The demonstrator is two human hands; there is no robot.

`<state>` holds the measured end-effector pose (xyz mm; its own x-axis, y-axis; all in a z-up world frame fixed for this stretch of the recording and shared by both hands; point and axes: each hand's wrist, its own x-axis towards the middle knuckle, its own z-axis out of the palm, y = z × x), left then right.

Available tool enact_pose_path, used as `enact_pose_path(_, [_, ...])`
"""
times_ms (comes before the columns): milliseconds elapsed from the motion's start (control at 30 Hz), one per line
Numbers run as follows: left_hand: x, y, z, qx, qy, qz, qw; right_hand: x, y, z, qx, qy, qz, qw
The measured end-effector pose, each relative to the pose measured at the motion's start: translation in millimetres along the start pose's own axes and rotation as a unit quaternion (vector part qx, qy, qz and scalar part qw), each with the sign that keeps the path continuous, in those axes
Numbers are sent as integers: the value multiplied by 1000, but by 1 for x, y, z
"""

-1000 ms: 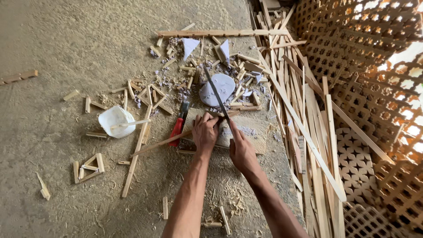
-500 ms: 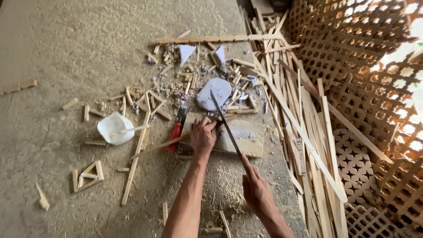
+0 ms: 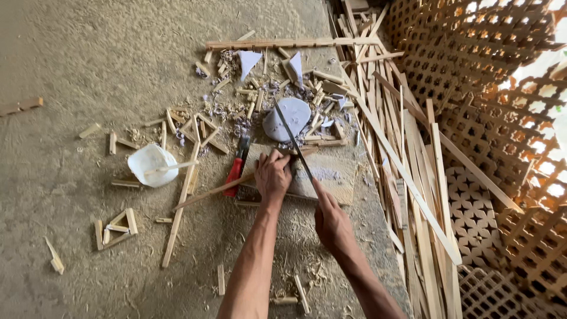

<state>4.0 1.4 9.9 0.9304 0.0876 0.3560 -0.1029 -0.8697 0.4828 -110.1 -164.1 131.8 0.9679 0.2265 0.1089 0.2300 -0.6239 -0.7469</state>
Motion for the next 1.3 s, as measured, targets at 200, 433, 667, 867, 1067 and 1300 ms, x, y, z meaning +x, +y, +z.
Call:
enact_pose_path(200, [-6, -2, 5, -11, -22, -5, 1000, -21, -14, -12, -21, -21, 33, 999])
enact_pose_path(433, [2, -2, -9, -35, -10, 36, 999, -15, -17, -10, 36, -28, 89, 995])
enact_pose_path(667, [-1, -7, -2, -28, 2, 57, 998, 7, -13, 6, 13, 5, 57, 998])
enact_pose_path(867, [-4, 2, -6, 6, -13, -15, 1000, -10, -9, 6, -51, -3, 48, 998])
enact_pose_path(1067, [28, -24, -9, -19, 55, -78, 995, -107, 0, -8, -25, -16, 108, 994])
enact_pose_path(1300, [39, -15, -15, -63, 39, -3, 997, -145, 20, -28, -46, 55, 201, 977])
